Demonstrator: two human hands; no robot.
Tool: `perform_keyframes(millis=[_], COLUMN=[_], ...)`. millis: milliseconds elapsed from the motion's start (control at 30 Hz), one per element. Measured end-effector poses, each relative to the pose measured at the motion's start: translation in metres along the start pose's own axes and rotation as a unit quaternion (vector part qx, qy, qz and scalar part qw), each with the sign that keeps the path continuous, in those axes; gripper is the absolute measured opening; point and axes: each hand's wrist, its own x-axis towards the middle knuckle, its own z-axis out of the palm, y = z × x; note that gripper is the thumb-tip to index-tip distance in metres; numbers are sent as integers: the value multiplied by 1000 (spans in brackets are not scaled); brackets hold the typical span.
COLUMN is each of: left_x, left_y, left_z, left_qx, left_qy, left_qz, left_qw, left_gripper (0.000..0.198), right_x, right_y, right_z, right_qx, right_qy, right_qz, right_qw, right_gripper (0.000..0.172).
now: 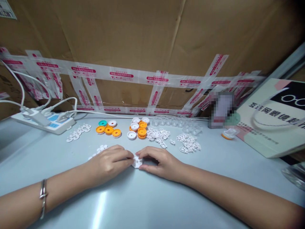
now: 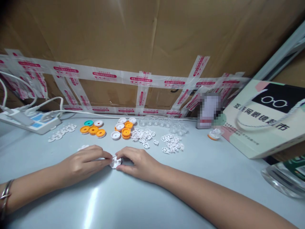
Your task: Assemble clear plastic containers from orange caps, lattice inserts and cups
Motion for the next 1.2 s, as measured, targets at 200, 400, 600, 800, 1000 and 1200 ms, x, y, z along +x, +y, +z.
perform_keyframes(millis=[200, 400, 600, 800, 1000, 1200], left_x=[-1, 0, 1, 1, 0, 3], left_y=[-1, 0, 1, 1, 1, 3], left_z=[0, -5, -6, -5, -3, -7], left_qx=[-10, -14, -16, -29, -37, -56], left_qy=[-4, -11, -12, -40, -36, -15], left_qz=[-4, -17, -7, -20, -24, -63], left_qw=[1000, 1000, 1000, 999, 998, 996], left_gripper=[24, 22, 23, 23, 23, 20], right_x=[0, -2, -1, -1, 0, 0], right_y=[0, 0, 0, 0, 0, -2], right_z=[0, -1, 0, 0, 0, 0], right_qx=[4, 26, 28, 13, 5, 2], right_qy=[3, -1, -4, -8, -3, -2], right_qz=[18, 38, 37, 32, 16, 9], right_qw=[1000, 999, 999, 999, 1000, 1000], right_gripper=[21, 24, 24, 23, 22, 22])
